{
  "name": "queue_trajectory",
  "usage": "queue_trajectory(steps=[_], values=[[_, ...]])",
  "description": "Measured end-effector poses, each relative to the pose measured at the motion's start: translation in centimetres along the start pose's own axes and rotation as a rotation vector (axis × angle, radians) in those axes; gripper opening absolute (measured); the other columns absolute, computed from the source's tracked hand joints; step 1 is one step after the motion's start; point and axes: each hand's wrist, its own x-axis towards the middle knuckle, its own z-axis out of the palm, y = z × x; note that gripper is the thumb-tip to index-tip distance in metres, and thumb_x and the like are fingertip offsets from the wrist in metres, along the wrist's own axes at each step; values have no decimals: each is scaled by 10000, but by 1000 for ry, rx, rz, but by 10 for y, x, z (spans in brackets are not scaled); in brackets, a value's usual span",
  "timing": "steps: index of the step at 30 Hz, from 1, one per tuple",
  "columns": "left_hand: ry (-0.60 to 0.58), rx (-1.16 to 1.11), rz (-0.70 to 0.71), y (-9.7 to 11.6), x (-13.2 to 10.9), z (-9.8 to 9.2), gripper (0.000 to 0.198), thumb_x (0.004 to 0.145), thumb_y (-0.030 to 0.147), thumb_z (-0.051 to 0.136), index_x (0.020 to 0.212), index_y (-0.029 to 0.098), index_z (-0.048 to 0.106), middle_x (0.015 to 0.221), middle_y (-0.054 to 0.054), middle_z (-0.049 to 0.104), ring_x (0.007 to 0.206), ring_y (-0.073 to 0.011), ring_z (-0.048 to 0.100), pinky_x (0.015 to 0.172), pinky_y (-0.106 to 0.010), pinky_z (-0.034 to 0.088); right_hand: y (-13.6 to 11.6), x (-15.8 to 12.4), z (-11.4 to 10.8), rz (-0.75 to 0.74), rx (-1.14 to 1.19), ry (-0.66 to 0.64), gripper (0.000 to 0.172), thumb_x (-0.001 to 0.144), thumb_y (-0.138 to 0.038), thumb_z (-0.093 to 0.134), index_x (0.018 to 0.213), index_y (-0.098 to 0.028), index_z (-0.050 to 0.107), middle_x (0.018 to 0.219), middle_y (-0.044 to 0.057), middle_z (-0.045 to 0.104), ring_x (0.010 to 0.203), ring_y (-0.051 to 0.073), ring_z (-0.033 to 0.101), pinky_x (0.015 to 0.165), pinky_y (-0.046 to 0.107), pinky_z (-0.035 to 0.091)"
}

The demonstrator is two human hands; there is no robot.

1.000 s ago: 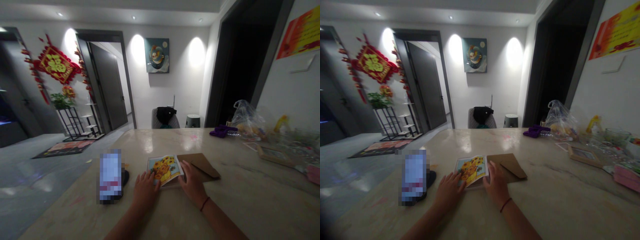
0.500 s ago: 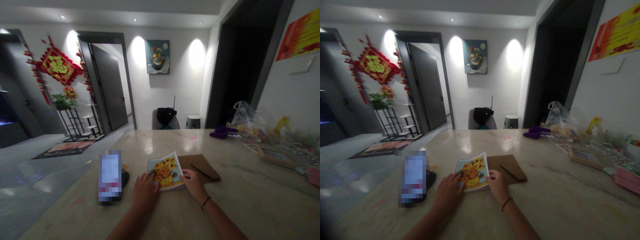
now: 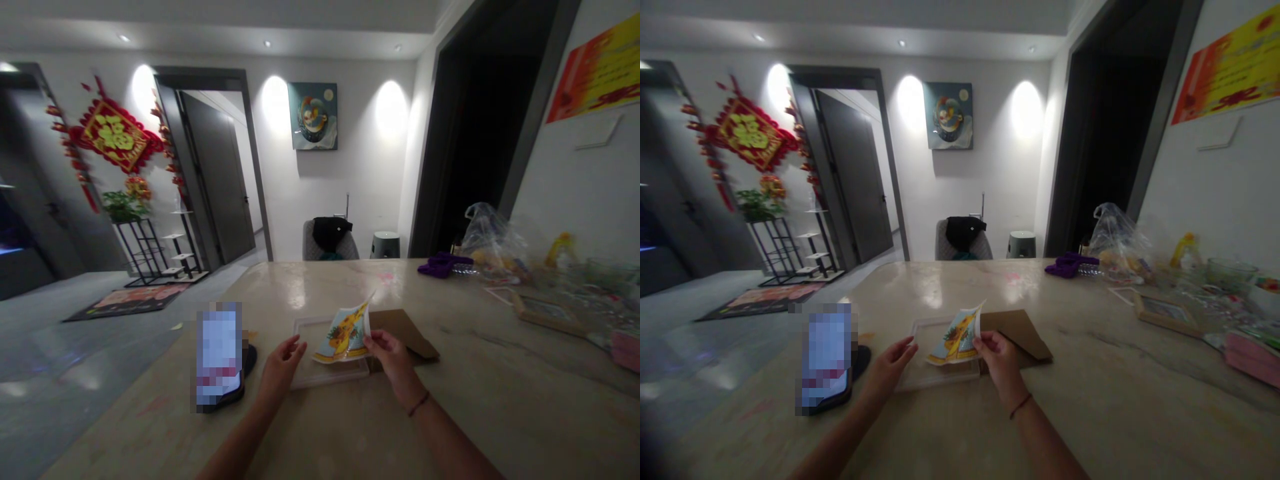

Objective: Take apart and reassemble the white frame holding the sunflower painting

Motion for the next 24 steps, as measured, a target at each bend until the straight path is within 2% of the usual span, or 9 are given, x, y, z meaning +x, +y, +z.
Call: queue_trajectory(steps=[4,9,15,20,24], values=[[17,44,4,0,0,-1,513,682,456,511,1047,109,603,947,-97,685,845,-204,638,771,-317,479,-6,-2,1,-2,22,-71,428,498,-523,713,731,-168,657,723,53,687,719,206,623,689,345,488],[22,27,8,3,0,-3,512,687,458,496,1031,94,605,1026,-120,659,942,-217,613,832,-316,461,-19,-8,0,20,54,-147,399,523,-489,719,776,-184,680,767,46,697,765,209,623,755,365,473],[-36,2,56,8,-6,0,543,697,501,486,1073,120,576,1056,-99,649,1008,-223,580,880,-338,429,-24,-8,-5,13,81,-136,342,520,-465,729,734,-202,687,744,24,697,749,199,622,766,366,471],[-78,-25,79,15,-11,1,454,656,512,538,919,151,624,865,-59,694,860,-223,624,739,-299,470,-19,-5,-7,28,90,-84,341,518,-441,737,746,-193,684,756,27,695,758,191,621,775,353,468],[26,-61,124,16,-10,-4,372,660,521,529,715,160,598,642,-6,640,659,-171,604,566,-232,443,-15,-3,-7,58,132,-97,338,563,-434,715,783,-180,682,774,36,695,762,184,621,790,346,459]])
